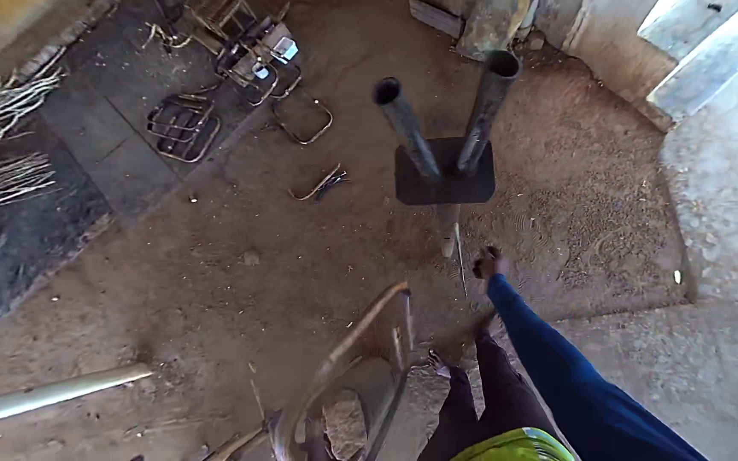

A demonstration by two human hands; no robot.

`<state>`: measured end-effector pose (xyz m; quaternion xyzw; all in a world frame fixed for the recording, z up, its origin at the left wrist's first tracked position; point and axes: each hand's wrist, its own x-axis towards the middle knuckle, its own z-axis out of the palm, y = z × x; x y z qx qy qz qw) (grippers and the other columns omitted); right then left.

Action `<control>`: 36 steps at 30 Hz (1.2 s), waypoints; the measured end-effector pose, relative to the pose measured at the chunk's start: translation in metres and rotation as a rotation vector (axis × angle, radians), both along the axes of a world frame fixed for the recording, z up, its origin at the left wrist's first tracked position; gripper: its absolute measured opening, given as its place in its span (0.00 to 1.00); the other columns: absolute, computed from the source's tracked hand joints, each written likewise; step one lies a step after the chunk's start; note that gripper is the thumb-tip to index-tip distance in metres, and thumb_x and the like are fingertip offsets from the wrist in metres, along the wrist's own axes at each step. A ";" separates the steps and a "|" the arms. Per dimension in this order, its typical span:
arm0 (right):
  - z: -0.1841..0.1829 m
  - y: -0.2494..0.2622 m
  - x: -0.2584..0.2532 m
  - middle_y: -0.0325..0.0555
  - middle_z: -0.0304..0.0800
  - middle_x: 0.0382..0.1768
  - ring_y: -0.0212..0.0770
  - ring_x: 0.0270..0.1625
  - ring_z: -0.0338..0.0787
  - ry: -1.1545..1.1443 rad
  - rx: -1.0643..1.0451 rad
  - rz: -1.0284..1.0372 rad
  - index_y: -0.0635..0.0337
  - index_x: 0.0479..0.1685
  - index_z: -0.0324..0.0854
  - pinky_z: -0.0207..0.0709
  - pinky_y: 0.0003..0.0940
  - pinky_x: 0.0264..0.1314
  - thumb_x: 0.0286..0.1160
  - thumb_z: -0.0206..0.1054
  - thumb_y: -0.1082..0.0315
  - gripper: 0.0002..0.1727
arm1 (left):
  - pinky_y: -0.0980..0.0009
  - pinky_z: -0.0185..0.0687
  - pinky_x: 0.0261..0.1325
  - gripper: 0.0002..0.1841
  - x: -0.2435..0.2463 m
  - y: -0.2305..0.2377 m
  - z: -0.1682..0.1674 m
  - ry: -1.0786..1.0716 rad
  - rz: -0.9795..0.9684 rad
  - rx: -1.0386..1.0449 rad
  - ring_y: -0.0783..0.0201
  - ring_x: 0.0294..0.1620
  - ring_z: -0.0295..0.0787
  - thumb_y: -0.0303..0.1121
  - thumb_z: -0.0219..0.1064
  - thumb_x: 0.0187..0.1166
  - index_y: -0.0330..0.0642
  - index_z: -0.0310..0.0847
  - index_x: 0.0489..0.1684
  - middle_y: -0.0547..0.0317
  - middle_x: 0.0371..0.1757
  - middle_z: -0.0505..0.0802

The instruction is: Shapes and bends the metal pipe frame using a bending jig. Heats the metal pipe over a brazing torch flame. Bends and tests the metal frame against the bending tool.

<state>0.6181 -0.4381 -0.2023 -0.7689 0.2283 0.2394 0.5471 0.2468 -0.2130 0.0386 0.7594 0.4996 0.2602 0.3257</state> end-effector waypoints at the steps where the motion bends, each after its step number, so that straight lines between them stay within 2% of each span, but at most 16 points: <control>1: 0.016 -0.023 -0.020 0.61 0.93 0.46 0.56 0.40 0.95 0.013 0.101 -0.073 0.58 0.79 0.73 0.90 0.58 0.45 0.92 0.55 0.47 0.28 | 0.77 0.83 0.31 0.16 -0.001 0.008 -0.005 -0.065 0.052 -0.088 0.80 0.21 0.79 0.37 0.72 0.80 0.27 0.84 0.40 0.66 0.23 0.84; 4: 0.033 -0.087 -0.062 0.63 0.93 0.45 0.58 0.37 0.95 0.078 0.038 0.008 0.57 0.81 0.69 0.91 0.57 0.39 0.86 0.66 0.49 0.31 | 0.77 0.71 0.15 0.10 0.017 0.022 -0.012 -0.308 0.119 -0.298 0.78 0.09 0.68 0.36 0.71 0.80 0.41 0.79 0.31 0.75 0.13 0.75; 6: 0.026 -0.103 -0.056 0.64 0.92 0.53 0.61 0.47 0.95 0.122 -0.206 0.239 0.58 0.86 0.63 0.89 0.60 0.49 0.74 0.77 0.49 0.44 | 0.76 0.70 0.12 0.10 0.024 0.027 -0.016 -0.394 0.100 -0.378 0.76 0.08 0.68 0.37 0.69 0.82 0.45 0.76 0.32 0.75 0.12 0.74; 8: 0.014 -0.076 -0.019 0.65 0.90 0.58 0.63 0.53 0.93 0.134 -0.409 0.476 0.55 0.90 0.58 0.86 0.63 0.58 0.61 0.83 0.43 0.56 | 0.74 0.70 0.11 0.12 0.029 0.034 -0.017 -0.427 0.074 -0.429 0.74 0.07 0.67 0.39 0.66 0.85 0.46 0.75 0.32 0.73 0.11 0.73; 11: 0.000 0.006 0.018 0.67 0.88 0.60 0.64 0.53 0.93 0.053 -0.395 0.548 0.55 0.92 0.52 0.86 0.66 0.57 0.61 0.81 0.36 0.61 | 0.73 0.71 0.12 0.13 0.023 0.035 -0.009 -0.382 0.072 -0.430 0.73 0.06 0.66 0.40 0.62 0.88 0.46 0.73 0.31 0.73 0.09 0.71; 13: -0.015 0.045 0.031 0.66 0.88 0.64 0.67 0.62 0.90 -0.003 -0.319 0.483 0.50 0.91 0.59 0.80 0.71 0.64 0.68 0.76 0.36 0.52 | 0.74 0.71 0.11 0.14 0.019 0.026 -0.002 -0.327 0.081 -0.411 0.74 0.06 0.66 0.39 0.60 0.89 0.47 0.74 0.29 0.74 0.08 0.73; 15: -0.029 0.064 0.032 0.61 0.93 0.56 0.63 0.57 0.93 -0.043 -0.173 0.317 0.49 0.78 0.78 0.83 0.69 0.59 0.78 0.71 0.43 0.33 | 0.74 0.72 0.10 0.14 0.012 0.022 0.005 -0.297 0.065 -0.395 0.73 0.05 0.67 0.37 0.59 0.89 0.46 0.74 0.29 0.73 0.08 0.72; 17: -0.021 0.050 0.005 0.60 0.93 0.50 0.55 0.42 0.96 -0.030 0.128 0.044 0.57 0.79 0.74 0.90 0.56 0.45 0.84 0.69 0.54 0.28 | 0.74 0.71 0.10 0.13 0.009 0.021 0.018 -0.301 0.016 -0.423 0.73 0.05 0.66 0.37 0.57 0.89 0.46 0.73 0.30 0.73 0.08 0.71; 19: 0.006 -0.003 -0.030 0.62 0.92 0.54 0.54 0.46 0.96 -0.068 0.378 -0.280 0.63 0.79 0.70 0.91 0.52 0.49 0.90 0.61 0.64 0.23 | 0.74 0.71 0.10 0.13 0.017 0.024 0.026 -0.347 -0.058 -0.521 0.73 0.05 0.66 0.39 0.53 0.90 0.48 0.71 0.30 0.74 0.08 0.71; 22: 0.068 -0.118 -0.093 0.61 0.87 0.68 0.53 0.67 0.90 -0.197 0.690 -0.496 0.65 0.84 0.61 0.84 0.51 0.69 0.96 0.31 0.53 0.31 | 0.75 0.72 0.11 0.17 0.049 0.018 0.029 -0.399 -0.166 -0.741 0.73 0.06 0.67 0.44 0.50 0.92 0.50 0.71 0.29 0.73 0.10 0.73; 25: 0.150 -0.205 -0.136 0.63 0.89 0.66 0.56 0.66 0.91 -0.327 0.734 -0.556 0.64 0.81 0.63 0.85 0.54 0.69 0.88 0.21 0.33 0.47 | 0.75 0.71 0.10 0.23 0.100 0.004 0.027 -0.436 -0.263 -0.947 0.73 0.06 0.66 0.49 0.46 0.94 0.47 0.70 0.27 0.70 0.10 0.71; 27: 0.201 -0.244 -0.151 0.63 0.93 0.57 0.55 0.57 0.95 -0.371 0.519 -0.546 0.67 0.74 0.71 0.89 0.51 0.60 0.96 0.32 0.46 0.35 | 0.75 0.70 0.08 0.25 0.135 -0.006 0.029 -0.414 -0.352 -1.060 0.73 0.05 0.63 0.53 0.43 0.94 0.46 0.69 0.29 0.69 0.11 0.69; 29: 0.239 -0.266 -0.162 0.64 0.93 0.52 0.55 0.51 0.96 -0.416 0.287 -0.486 0.65 0.76 0.74 0.91 0.51 0.54 0.88 0.53 0.65 0.22 | 0.76 0.68 0.08 0.26 0.166 -0.013 0.037 -0.347 -0.454 -1.119 0.73 0.06 0.62 0.53 0.40 0.95 0.44 0.70 0.33 0.69 0.12 0.68; 31: 0.255 -0.275 -0.181 0.64 0.92 0.54 0.57 0.48 0.97 -0.440 0.102 -0.470 0.50 0.91 0.58 0.93 0.51 0.48 0.75 0.69 0.74 0.41 | 0.76 0.68 0.09 0.28 0.185 -0.016 0.044 -0.266 -0.541 -1.131 0.72 0.06 0.62 0.55 0.38 0.95 0.42 0.73 0.37 0.67 0.13 0.69; 33: 0.246 -0.294 -0.212 0.63 0.90 0.61 0.62 0.50 0.96 -0.507 0.060 -0.520 0.37 0.97 0.37 0.94 0.56 0.45 0.59 0.78 0.77 0.64 | 0.76 0.68 0.09 0.29 0.200 -0.014 0.043 -0.198 -0.605 -1.132 0.72 0.07 0.63 0.58 0.39 0.94 0.42 0.76 0.43 0.67 0.14 0.69; 36: 0.233 -0.320 -0.261 0.60 0.89 0.61 0.59 0.45 0.97 -0.632 0.067 -0.594 0.43 0.95 0.24 0.93 0.55 0.41 0.54 0.79 0.76 0.70 | 0.76 0.66 0.09 0.30 0.218 -0.009 0.045 -0.142 -0.637 -1.155 0.72 0.07 0.62 0.59 0.39 0.93 0.43 0.77 0.43 0.68 0.13 0.69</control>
